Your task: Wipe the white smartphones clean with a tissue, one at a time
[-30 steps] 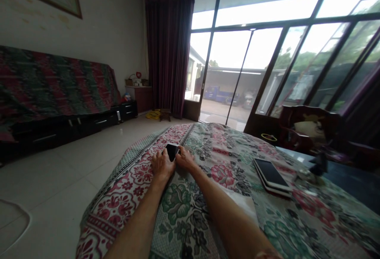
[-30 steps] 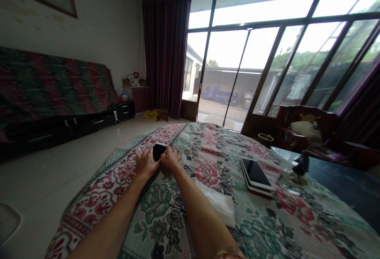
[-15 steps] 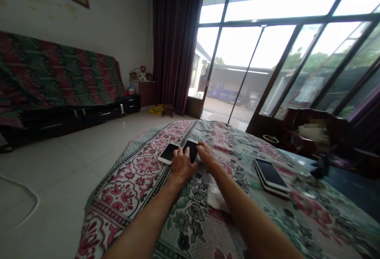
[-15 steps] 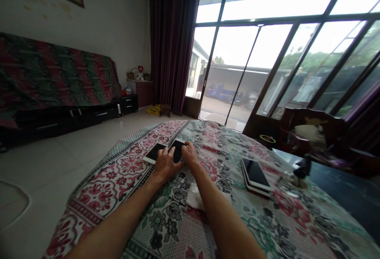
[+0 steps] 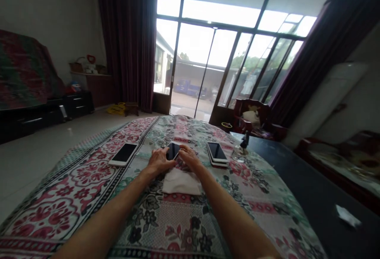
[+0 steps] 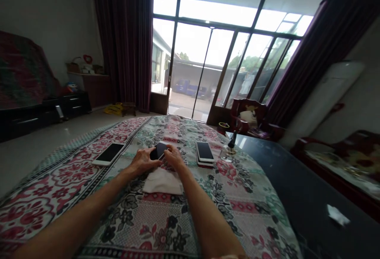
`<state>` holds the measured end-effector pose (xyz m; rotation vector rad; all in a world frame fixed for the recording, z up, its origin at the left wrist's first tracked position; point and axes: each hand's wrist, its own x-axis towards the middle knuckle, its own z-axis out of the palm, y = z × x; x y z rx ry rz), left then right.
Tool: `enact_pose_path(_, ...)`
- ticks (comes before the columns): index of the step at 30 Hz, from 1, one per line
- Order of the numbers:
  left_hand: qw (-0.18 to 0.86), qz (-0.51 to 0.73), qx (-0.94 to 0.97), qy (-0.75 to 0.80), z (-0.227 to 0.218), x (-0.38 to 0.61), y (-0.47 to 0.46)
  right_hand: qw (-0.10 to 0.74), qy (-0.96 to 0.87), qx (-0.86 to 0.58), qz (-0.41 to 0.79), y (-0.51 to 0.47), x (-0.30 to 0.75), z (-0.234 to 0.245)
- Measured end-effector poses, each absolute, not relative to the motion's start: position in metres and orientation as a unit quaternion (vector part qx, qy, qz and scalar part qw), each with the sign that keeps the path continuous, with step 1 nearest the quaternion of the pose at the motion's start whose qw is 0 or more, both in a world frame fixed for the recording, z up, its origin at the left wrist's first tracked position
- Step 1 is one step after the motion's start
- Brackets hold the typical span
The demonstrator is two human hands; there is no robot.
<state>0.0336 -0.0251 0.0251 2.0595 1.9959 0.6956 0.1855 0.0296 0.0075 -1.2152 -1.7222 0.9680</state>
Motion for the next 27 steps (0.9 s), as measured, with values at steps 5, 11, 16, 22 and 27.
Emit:
enact_pose_path(5, 0.078, 0.218, 0.714, 0.661, 0.027, 0.057, -0.015, 0.417, -0.665, -0.488, 0.383, 0.025, 0.204, 0.006)
enact_pose_path(11, 0.025, 0.231, 0.718, 0.656, 0.006, 0.080, -0.012, 0.390, -0.675, -0.523, 0.344, 0.017, 0.225, 0.007)
enact_pose_path(16, 0.008, 0.251, 0.749, 0.613, -0.009, 0.074, -0.006, 0.375, -0.672, -0.554, 0.317, 0.016, 0.225, 0.006)
enact_pose_path(22, 0.014, 0.254, 0.757, 0.601, -0.010, 0.070, -0.008, 0.394, -0.655, -0.564, 0.314, 0.020, 0.222, -0.001)
enact_pose_path(27, 0.022, 0.242, 0.767, 0.593, -0.007, 0.070, -0.012, 0.399, -0.655, -0.562, 0.310, 0.020, 0.222, -0.001)
